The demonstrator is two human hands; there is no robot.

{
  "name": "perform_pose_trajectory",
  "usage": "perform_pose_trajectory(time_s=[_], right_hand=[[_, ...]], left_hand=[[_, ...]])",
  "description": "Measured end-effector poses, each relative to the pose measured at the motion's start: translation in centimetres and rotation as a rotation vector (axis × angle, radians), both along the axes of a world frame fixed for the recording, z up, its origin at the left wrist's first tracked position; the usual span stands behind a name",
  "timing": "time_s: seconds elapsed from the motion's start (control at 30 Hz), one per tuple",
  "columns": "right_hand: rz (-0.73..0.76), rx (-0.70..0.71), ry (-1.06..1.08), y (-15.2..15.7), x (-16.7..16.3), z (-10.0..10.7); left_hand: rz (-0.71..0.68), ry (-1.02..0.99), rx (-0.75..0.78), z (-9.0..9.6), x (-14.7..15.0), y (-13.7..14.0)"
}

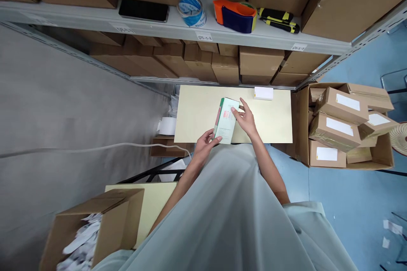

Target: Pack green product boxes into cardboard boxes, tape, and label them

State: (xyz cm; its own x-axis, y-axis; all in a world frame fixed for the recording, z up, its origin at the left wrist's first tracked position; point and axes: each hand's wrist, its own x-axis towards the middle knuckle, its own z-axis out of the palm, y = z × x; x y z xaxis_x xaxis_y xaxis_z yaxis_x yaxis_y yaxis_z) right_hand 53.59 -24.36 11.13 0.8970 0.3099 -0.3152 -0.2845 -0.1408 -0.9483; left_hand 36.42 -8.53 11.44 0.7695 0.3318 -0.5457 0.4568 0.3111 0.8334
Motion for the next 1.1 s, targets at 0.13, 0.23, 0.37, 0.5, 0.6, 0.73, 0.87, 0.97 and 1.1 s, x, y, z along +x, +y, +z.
perform_pose_trajectory(time_s=[0.13, 0.23, 0.37, 0.5, 0.6, 0.73, 0.87, 0.97, 1.1], right_hand=[[-0.041, -0.122, -0.085, 0.1, -0.6, -0.3], [-0.074, -0.098, -0.112, -0.3, -0.8, 0.0], [-0.069, 0.055, -0.07, -1.2, -0.8, 0.7], [-0.018, 0.092, -0.117, -1.4, -1.2, 1.2], [0.027, 0.08, -0.148, -1.3, -1.5, 1.2], [0.104, 0.1, -0.14, -2.1, -1.3, 1.7], [0.279, 0.115, -0.171, -3.5, -1.5, 3.4], [0.384, 0.08, -0.268, -4.1, -3.2, 5.2], [0.514, -0.038, -0.471, -4.5, -6.7, 6.5]], left_hand=[[-0.011, -0.075, 0.367, 0.2, 0.1, -1.1], [-0.069, -0.155, 0.447, 0.8, -0.1, -1.6], [-0.093, -0.088, 0.186, 1.3, 0.0, -0.7], [-0.229, 0.001, -0.144, 1.4, 0.1, 0.3], [-0.228, -0.014, -0.192, 1.3, -0.1, 0.2], [-0.213, -0.031, -0.09, 1.0, -0.6, -0.2], [-0.198, -0.054, 0.048, -0.1, -0.8, 0.3], [-0.131, -0.122, 0.105, -1.4, -0.4, 1.0], [-0.055, -0.155, 0.129, -2.7, 0.3, 1.7]])
